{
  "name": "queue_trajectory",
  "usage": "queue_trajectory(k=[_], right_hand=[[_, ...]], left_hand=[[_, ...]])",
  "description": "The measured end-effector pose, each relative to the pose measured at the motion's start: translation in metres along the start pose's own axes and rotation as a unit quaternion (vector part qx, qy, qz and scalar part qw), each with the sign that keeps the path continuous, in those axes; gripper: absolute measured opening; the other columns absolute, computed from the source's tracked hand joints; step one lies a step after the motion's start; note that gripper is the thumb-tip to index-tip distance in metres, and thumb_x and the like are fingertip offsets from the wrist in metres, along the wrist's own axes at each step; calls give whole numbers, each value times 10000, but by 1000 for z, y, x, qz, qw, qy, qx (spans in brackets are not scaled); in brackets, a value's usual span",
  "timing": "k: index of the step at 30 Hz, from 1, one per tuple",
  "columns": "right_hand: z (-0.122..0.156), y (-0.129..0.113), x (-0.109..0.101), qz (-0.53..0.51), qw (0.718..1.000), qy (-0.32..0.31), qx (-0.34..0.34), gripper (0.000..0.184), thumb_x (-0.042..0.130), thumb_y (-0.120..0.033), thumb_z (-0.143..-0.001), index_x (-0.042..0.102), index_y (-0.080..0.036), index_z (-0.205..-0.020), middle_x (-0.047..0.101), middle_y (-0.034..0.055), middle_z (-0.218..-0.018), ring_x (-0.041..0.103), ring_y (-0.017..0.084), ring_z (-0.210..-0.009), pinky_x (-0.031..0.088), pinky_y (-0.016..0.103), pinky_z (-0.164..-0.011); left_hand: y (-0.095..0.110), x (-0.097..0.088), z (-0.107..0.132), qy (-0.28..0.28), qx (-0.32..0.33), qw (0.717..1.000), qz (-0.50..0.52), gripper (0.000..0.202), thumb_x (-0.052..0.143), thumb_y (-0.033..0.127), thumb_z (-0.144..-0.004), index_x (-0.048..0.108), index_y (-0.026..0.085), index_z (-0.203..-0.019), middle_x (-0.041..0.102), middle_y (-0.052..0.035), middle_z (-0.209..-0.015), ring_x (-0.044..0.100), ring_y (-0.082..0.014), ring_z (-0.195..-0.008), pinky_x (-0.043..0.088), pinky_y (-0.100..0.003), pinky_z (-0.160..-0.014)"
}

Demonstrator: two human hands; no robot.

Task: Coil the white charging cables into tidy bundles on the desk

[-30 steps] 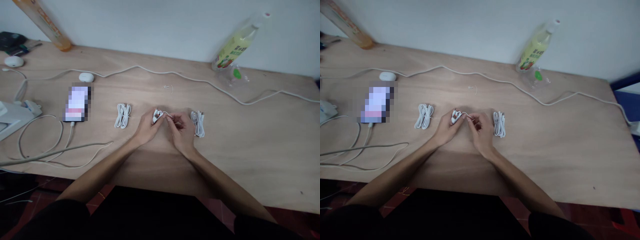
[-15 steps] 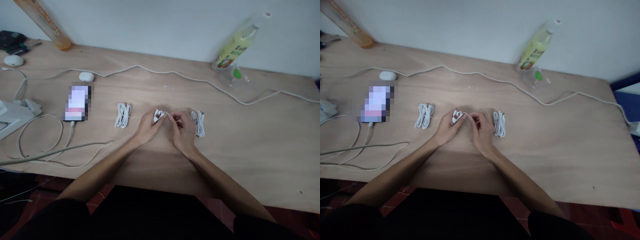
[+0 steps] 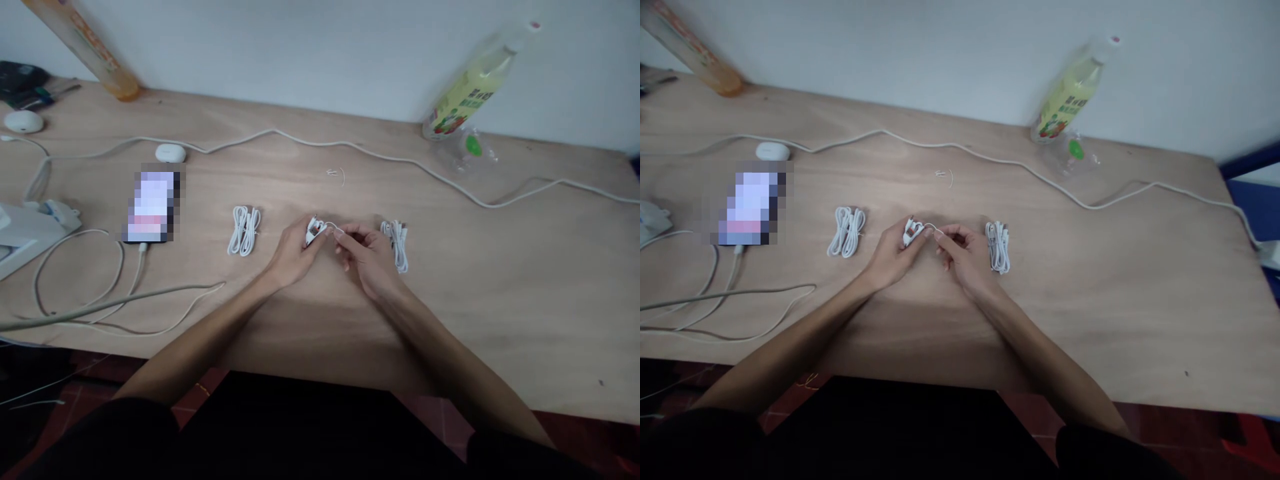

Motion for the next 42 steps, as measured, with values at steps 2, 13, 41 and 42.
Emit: queue_trajectory(k=[2, 13, 41, 42], right_hand=[[0, -10, -2, 41, 997, 14, -57, 379, 862, -577, -843, 759, -214, -876, 671, -2, -713, 550, 133, -561, 428, 246, -426], [20, -59, 5, 341, 876, 25, -341, 209, 653, -358, -1099, 784, -268, -964, 741, 23, -912, 647, 193, -755, 549, 352, -720], [28, -57, 15, 408, 834, 19, -371, 202, 589, -314, -1127, 714, -244, -984, 736, 40, -898, 660, 200, -750, 520, 338, -709], [27, -56, 15, 407, 838, 18, -363, 189, 599, -322, -1118, 718, -244, -994, 738, 44, -910, 659, 203, -755, 522, 340, -704]], left_hand=[[-1, 0, -1, -2, -5, 1000, 1, 267, 626, 356, -1026, 535, 227, -811, 608, 3, -786, 562, -193, -786, 435, -318, -751], [-5, -2, -4, -6, -15, 1000, 10, 338, 592, 431, -1027, 482, 233, -777, 503, 30, -728, 477, -171, -717, 366, -317, -689], [-7, -4, -6, 0, -31, 999, -11, 312, 637, 385, -983, 520, 226, -740, 548, 27, -700, 515, -178, -715, 388, -318, -689], [-7, -4, -6, 0, -32, 999, -6, 299, 636, 392, -979, 544, 222, -751, 568, 22, -713, 527, -180, -724, 400, -319, -698]])
Point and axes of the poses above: each hand's wrist, its own z-axis away from the middle knuckle, its own x-axis out of the palm, y = z × x, the point moved 10 cm from there along -z, towards the middle knuckle
